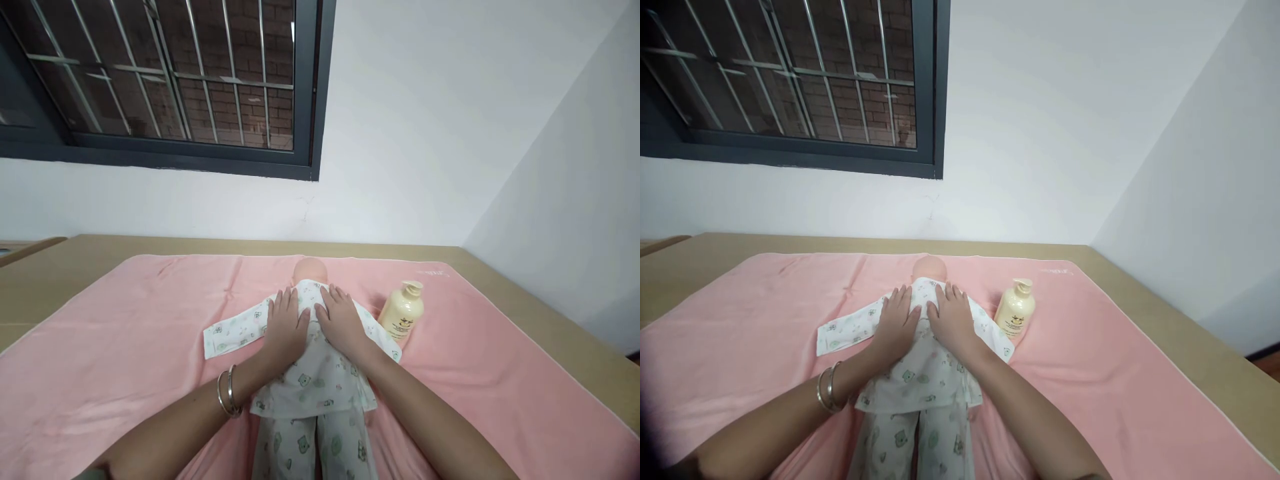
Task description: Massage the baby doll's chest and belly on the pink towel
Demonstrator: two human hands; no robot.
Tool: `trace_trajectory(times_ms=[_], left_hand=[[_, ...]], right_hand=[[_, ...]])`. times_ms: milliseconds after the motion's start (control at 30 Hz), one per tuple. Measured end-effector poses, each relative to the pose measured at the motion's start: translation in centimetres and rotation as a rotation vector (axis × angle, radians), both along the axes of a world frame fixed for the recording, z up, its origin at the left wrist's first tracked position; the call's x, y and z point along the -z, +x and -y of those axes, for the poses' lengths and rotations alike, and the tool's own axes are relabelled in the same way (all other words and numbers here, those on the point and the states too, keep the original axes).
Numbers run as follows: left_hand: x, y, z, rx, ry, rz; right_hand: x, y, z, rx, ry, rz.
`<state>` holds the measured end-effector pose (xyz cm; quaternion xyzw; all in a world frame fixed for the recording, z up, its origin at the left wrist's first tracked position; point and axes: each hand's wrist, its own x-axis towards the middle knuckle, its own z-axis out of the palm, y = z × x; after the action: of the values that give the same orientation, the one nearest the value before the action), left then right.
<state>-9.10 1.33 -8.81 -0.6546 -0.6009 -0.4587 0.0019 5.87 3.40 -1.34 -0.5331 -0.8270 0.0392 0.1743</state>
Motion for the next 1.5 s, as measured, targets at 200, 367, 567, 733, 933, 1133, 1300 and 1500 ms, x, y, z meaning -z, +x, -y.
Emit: trace_trajectory(times_ms=[200, 367, 567, 733, 933, 1133, 1300, 1500], left_hand=[[0.8, -0.2, -0.3, 0.034, 0.032, 0.044], [0.7, 0.0, -0.1, 0.037, 0.042, 0.051], [0.2, -1.9, -2.3, 0.104, -0.083, 0.021], [-0.5, -2.7, -3.3, 0.077, -0.183, 0.051], [-0.6, 1.4, 2.4, 0.084, -0.066, -0.168], [-1.9, 0.6, 1.7, 0.036, -0.205, -0.090], [-1.7, -1.3, -0.9, 0.000, -0.261, -0.001], [-0.6, 1.9, 3.3, 0.147, -0.105, -0.170]], right_hand=[[2.6, -0.6, -0.2, 0.000, 0.042, -0.006], [2.5, 0.2, -1.6, -0.065, 0.023, -0.049], [1.8, 0.0, -0.6, -0.115, 0.013, 0.024], [1.4, -1.1, 4.0, -0.244, 0.090, 0.093], [0.5, 0.0, -0.7, -0.070, -0.101, 0.049], [0.1, -0.4, 1.2, -0.121, -0.037, 0.157], [0.0, -0.4, 2.8, -0.154, -0.012, 0.127], [0.5, 0.1, -1.6, -0.149, -0.047, -0.066]])
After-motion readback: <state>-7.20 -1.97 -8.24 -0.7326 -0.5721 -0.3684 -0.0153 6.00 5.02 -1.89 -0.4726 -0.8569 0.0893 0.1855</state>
